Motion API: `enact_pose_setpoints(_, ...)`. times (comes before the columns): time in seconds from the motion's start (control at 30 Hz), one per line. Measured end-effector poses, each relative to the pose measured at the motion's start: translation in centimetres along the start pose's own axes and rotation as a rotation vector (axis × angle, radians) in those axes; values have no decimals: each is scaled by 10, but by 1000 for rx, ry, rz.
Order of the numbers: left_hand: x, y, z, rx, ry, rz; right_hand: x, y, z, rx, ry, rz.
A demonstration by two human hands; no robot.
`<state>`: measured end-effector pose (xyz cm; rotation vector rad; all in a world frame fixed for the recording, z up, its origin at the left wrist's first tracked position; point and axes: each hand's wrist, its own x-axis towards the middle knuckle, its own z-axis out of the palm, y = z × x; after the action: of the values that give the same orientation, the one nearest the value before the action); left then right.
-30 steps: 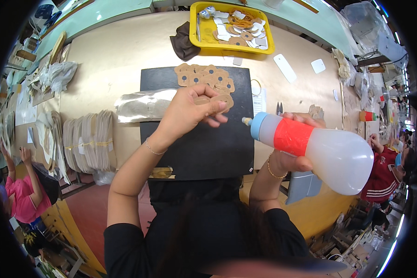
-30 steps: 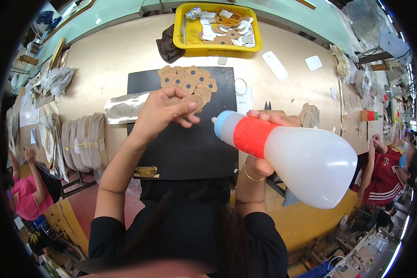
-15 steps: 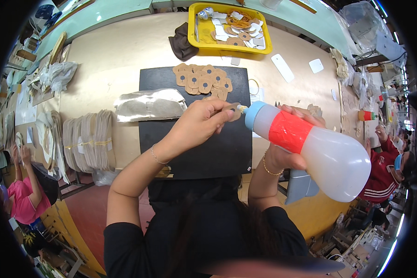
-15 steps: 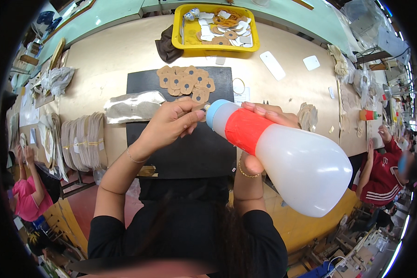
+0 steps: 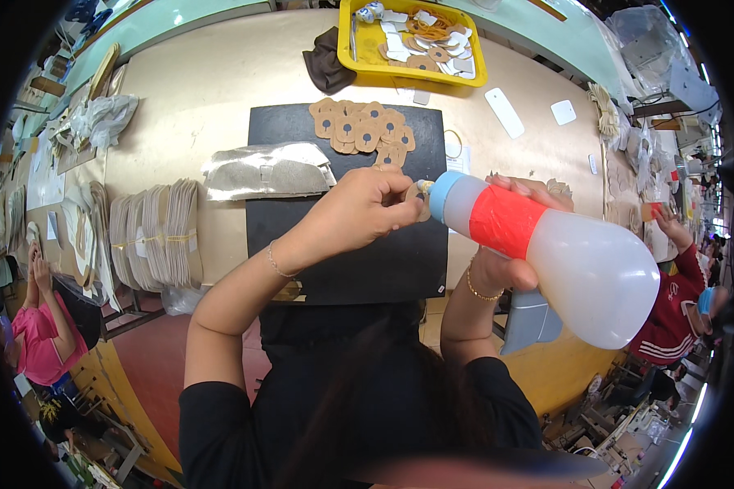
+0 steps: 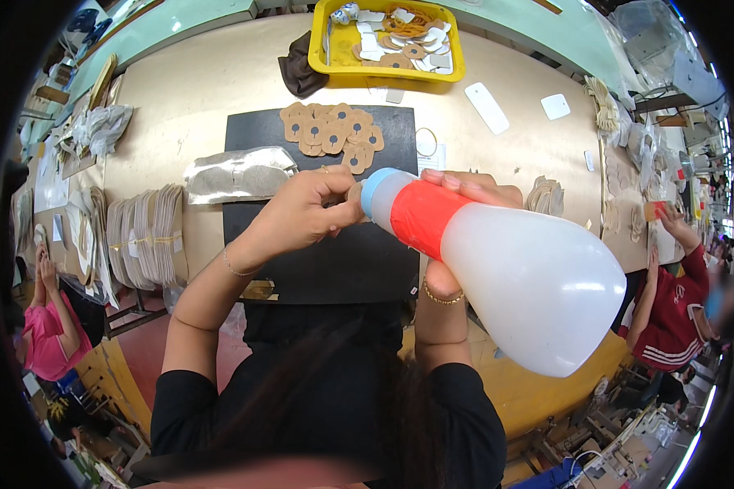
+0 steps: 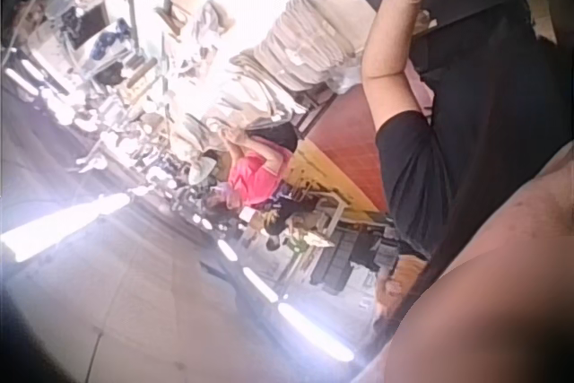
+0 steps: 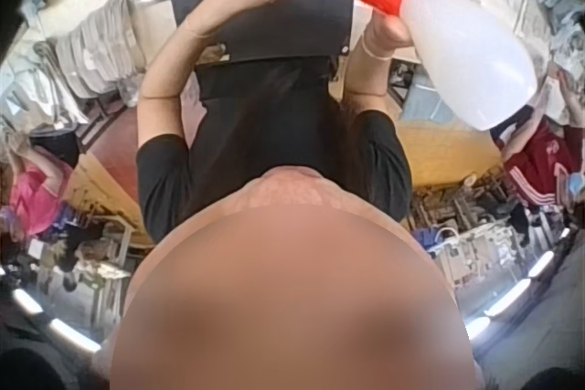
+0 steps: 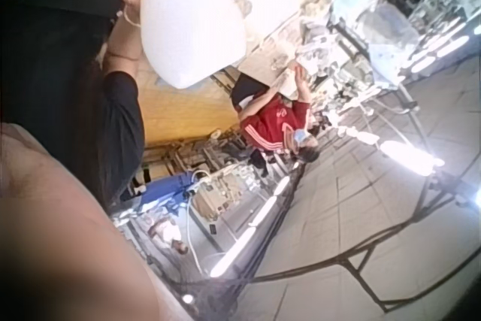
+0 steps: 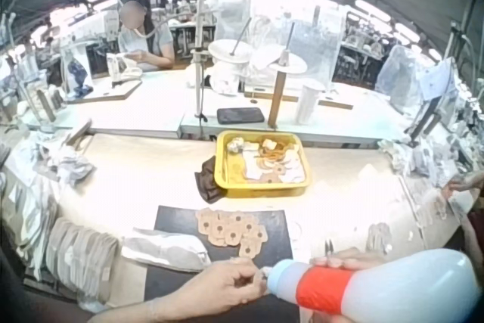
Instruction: The person applies glue from a squeeze bottle to small brown cardboard cutouts with circular holes. They handle the cutouts one at a time, apply glue to the edges, and place them on a black mat. The person also handles a clear plastic bag and a yellow tray containing additional cutouts.
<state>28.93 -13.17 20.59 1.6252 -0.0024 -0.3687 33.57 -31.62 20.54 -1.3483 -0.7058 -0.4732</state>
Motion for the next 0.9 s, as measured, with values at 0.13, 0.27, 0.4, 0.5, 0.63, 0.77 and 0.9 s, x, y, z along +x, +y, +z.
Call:
enact_pose_setpoints(0.13,-2,0,0,47,-15,39,3,-2,5,74,188,6)
enact_pose_setpoints(0.27,-2,5,-4,-67,-49,-58,7,-10,4,181,197,0)
enact_pose_setpoints(0.4,-3,6,-2,-75,-2,-74,7,-17,3,170,148,-11)
enact_pose_setpoints(0.5,-2,4,-1,-21,52,16,3,-18,6,164,145,18)
enact_pose_setpoints(0.63,-4,0,1,86,92,103,0,-18,7,118,149,83)
enact_pose_setpoints(0.77,-4,-2,1,130,102,134,-1,-12,4,150,99,66)
enact_pose_setpoints(0.9,-2,-8,1,133,99,98,-4,-13,0,140,96,74)
